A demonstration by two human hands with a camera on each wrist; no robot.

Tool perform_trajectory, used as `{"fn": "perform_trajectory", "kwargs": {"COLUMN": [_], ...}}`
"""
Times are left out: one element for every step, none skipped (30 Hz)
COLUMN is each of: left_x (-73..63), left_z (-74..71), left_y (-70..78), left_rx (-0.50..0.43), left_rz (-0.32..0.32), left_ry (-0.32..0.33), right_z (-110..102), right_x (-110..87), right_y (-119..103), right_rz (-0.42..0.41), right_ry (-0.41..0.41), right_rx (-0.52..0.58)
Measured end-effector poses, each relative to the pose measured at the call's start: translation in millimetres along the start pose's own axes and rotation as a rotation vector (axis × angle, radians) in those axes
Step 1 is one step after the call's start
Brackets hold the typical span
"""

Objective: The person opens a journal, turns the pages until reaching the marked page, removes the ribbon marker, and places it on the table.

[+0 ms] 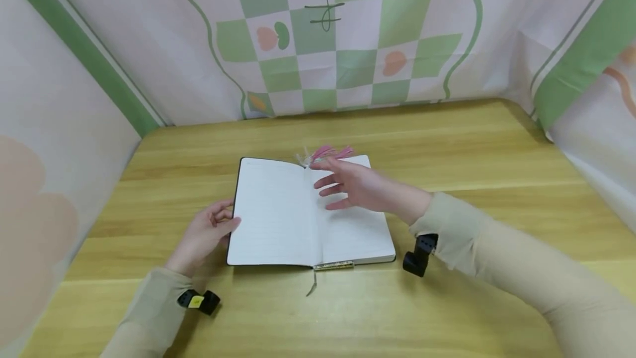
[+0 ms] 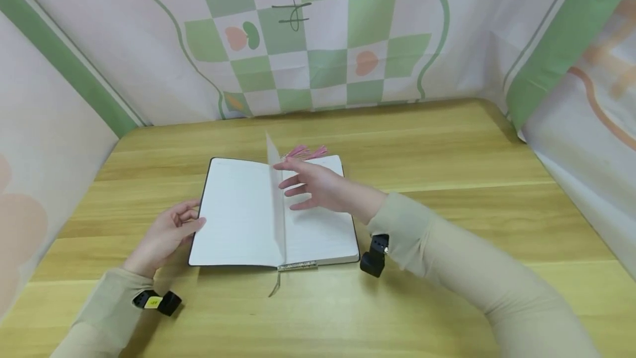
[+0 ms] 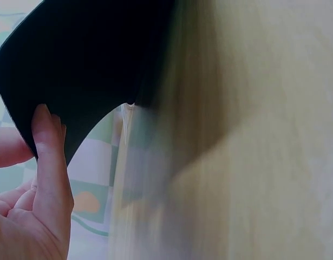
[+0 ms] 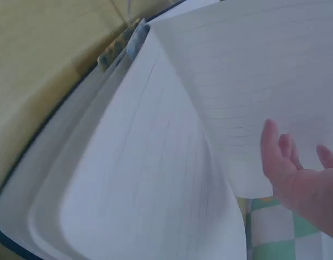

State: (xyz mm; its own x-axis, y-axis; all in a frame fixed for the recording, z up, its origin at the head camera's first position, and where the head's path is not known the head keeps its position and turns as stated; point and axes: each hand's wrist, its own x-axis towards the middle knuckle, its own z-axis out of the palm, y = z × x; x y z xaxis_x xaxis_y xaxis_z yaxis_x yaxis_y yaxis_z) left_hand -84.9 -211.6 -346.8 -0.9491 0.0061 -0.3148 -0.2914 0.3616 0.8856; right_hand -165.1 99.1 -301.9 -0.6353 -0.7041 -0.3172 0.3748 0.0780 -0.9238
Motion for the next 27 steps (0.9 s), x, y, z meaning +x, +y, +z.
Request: {"fn": "perform_trajectory", "kwargs": {"left_x": [0.2, 0.5, 0.6, 0.8, 0.8, 0.9, 0.8, 0.9, 0.8, 0.8, 0.7, 0.7, 0.6, 0.8, 0.8, 0.8, 0.9, 1.0, 0.9, 1.1, 0.8, 0.5, -0.1, -0.8, -1.5, -2.3, -3.2], "left_z": [-0.2, -0.5, -0.6, -0.8, -0.8, -1.0, -0.9, -1.0, -0.9, -1.0, -0.9, -1.1, -0.9, -0.9, -0.9, -1.0, -0.9, -1.0, -0.8, -1.0, -1.0, -1.3, -1.6, -2.0, -2.2, -2.3, -2.4], "left_y": [0.0, -0.1, -0.2, -0.5, -0.5, -0.6, -0.5, -0.7, -0.7, -0.5, -0.3, -0.3, -0.1, -0.4, -0.4, -0.5, -0.7, -1.1, -0.9, -1.0, -0.8, -0.5, -0.2, 0.6, 1.4, 2.2, 3.4], "left_rx": [-0.003, -0.006, -0.006, -0.005, -0.004, -0.003, -0.001, 0.001, 0.003, 0.003, 0.006, 0.007, 0.005, 0.003, -0.001, -0.005, -0.012, -0.02, -0.028, -0.033, -0.039, -0.042, -0.048, -0.052, -0.064, -0.083, -0.101], "left_rz": [0.001, 0.003, 0.003, 0.004, 0.005, 0.005, 0.004, 0.003, 0.003, 0.003, 0.003, 0.002, 0.003, 0.006, 0.007, 0.011, 0.013, 0.019, 0.022, 0.023, 0.026, 0.026, 0.026, 0.028, 0.026, 0.027, 0.028], "left_ry": [0.001, 0.002, 0.002, 0.001, 0.001, -0.001, -0.001, -0.003, -0.004, -0.005, -0.004, -0.006, -0.005, -0.005, -0.003, -0.003, -0.004, -0.007, -0.008, -0.009, -0.01, -0.012, -0.011, -0.01, -0.006, -0.011, -0.014], "right_z": [3, 5, 8, 11, 13, 16, 19, 21, 23, 25, 27, 29, 31, 32, 35, 37, 39, 42, 44, 47, 50, 52, 54, 56, 57, 59, 60], "right_x": [2.0, 4.0, 5.8, 7.5, 9.2, 10.7, 12.4, 14.0, 15.4, 16.7, 17.8, 18.9, 20.0, 21.0, 21.8, 22.6, 23.4, 24.3, 25.2, 25.8, 26.2, 26.7, 27.2, 27.7, 27.9, 27.6, 27.5], "right_y": [0, -1, -1, -1, 0, 0, 1, 2, 3, 5, 7, 8, 10, 13, 14, 16, 17, 19, 20, 21, 21, 22, 22, 23, 24, 24, 24], "right_rz": [0.006, 0.01, 0.009, 0.009, 0.013, 0.02, 0.029, 0.035, 0.042, 0.048, 0.052, 0.054, 0.051, 0.045, 0.039, 0.032, 0.022, 0.014, 0.005, 0.001, 0.001, 0.0, 0.003, 0.013, 0.018, 0.025, 0.03], "right_ry": [-0.005, -0.009, -0.018, -0.025, -0.03, -0.036, -0.042, -0.045, -0.051, -0.058, -0.069, -0.081, -0.096, -0.11, -0.122, -0.126, -0.126, -0.121, -0.115, -0.104, -0.092, -0.088, -0.092, -0.098, -0.108, -0.117, -0.13], "right_rx": [-0.03, -0.066, -0.103, -0.134, -0.153, -0.169, -0.185, -0.202, -0.223, -0.25, -0.284, -0.327, -0.374, -0.43, -0.486, -0.538, -0.586, -0.625, -0.659, -0.698, -0.734, -0.767, -0.801, -0.834, -0.873, -0.905, -0.927]}}
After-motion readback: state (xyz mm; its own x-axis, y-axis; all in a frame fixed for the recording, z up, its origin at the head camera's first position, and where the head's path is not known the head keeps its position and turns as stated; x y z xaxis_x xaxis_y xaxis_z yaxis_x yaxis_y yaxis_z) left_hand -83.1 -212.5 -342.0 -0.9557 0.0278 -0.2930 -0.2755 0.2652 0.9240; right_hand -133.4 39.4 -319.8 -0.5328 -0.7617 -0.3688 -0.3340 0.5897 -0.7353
